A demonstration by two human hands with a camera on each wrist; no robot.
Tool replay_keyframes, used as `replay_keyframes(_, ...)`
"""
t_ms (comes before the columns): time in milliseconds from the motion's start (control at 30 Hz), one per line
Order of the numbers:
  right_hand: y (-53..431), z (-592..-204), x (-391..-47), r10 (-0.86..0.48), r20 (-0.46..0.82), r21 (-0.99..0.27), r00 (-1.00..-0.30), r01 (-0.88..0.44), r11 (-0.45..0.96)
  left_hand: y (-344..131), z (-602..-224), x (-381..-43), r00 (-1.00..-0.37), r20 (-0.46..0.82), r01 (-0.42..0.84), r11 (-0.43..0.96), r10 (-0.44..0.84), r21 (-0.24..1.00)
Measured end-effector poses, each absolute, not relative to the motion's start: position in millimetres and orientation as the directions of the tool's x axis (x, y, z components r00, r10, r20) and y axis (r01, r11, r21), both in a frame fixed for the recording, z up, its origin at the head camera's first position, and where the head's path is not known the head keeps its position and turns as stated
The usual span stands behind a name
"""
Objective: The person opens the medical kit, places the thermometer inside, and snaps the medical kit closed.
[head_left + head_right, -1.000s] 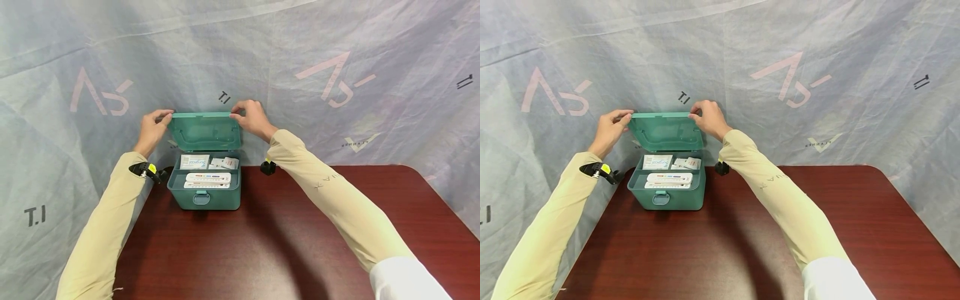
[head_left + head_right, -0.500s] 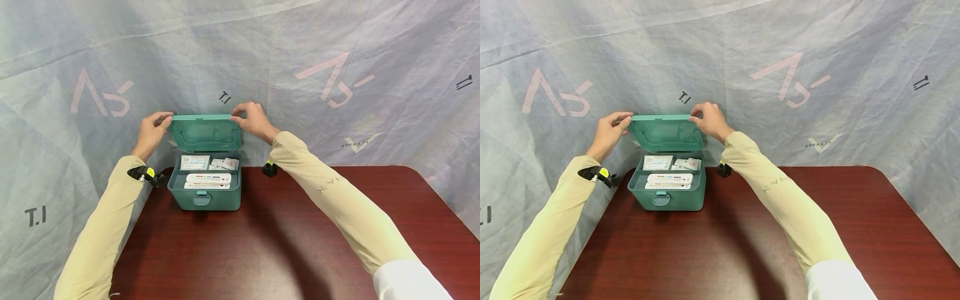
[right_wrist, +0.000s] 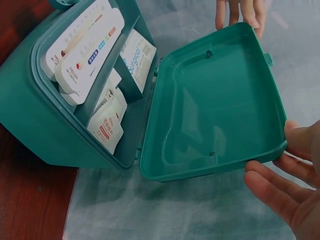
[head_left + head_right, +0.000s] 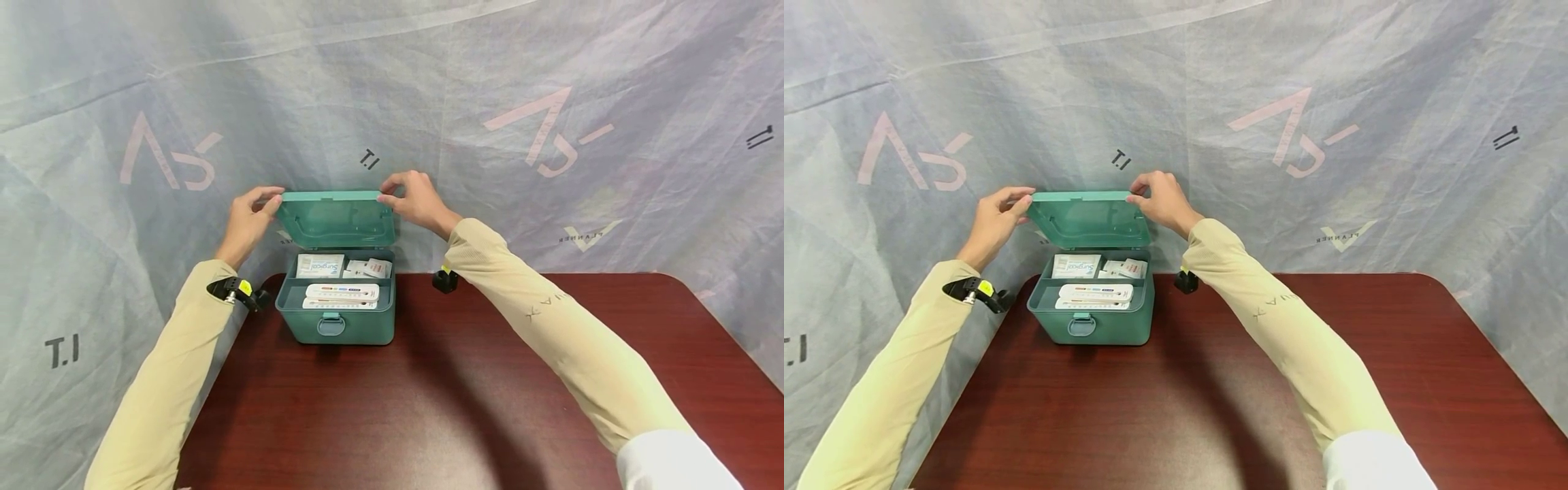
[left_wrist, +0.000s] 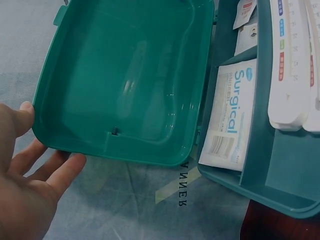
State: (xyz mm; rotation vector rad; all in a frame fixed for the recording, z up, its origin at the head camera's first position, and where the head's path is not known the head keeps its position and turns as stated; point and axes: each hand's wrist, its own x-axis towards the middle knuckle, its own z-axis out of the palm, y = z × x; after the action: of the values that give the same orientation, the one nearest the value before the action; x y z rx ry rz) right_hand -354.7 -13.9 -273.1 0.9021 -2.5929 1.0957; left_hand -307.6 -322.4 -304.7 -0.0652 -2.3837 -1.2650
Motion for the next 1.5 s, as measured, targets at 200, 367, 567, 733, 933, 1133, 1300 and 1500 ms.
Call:
replay_keyframes(200, -12, -273, -352, -0.475, 0.378, -0.585, -0.795, -0.603, 0.543, -322, -306, -304, -0.904, 0.400, 0.249, 0.577, -0.149, 0.778)
replay_keyframes(367, -11, -272, -350, -0.482, 0.377, -0.577, -0.791, -0.608, 0.546, -321, -305, -302, -0.908, 0.396, 0.254, 0.569, -0.139, 0.782)
replay_keyframes(567, -11, -271, -348, -0.492, 0.362, -0.578, -0.792, -0.605, 0.549, -322, -304, -299, -0.916, 0.375, 0.226, 0.584, -0.146, 0.780)
replay_keyframes(733, -12, -273, -348, -0.497, 0.340, -0.588, -0.798, -0.593, 0.550, -322, -306, -296, -0.914, 0.381, 0.232, 0.587, -0.141, 0.775)
replay_keyframes(933, -9, -275, -346, -0.501, 0.326, -0.594, -0.802, -0.586, 0.551, -321, -309, -295, -0.908, 0.397, 0.245, 0.598, -0.134, 0.763)
replay_keyframes(1133, -7, -276, -344, -0.496, 0.329, -0.588, -0.804, -0.585, 0.558, -318, -309, -293, -0.908, 0.400, 0.245, 0.613, -0.128, 0.752)
replay_keyframes(1300, -7, -276, -341, -0.501, 0.335, -0.583, -0.798, -0.593, 0.555, -319, -310, -292, -0.907, 0.404, 0.250, 0.618, -0.120, 0.745)
replay_keyframes(1500, -9, -280, -336, -0.504, 0.357, -0.578, -0.786, -0.610, 0.542, -324, -313, -289, -0.902, 0.417, 0.265, 0.620, -0.111, 0.738)
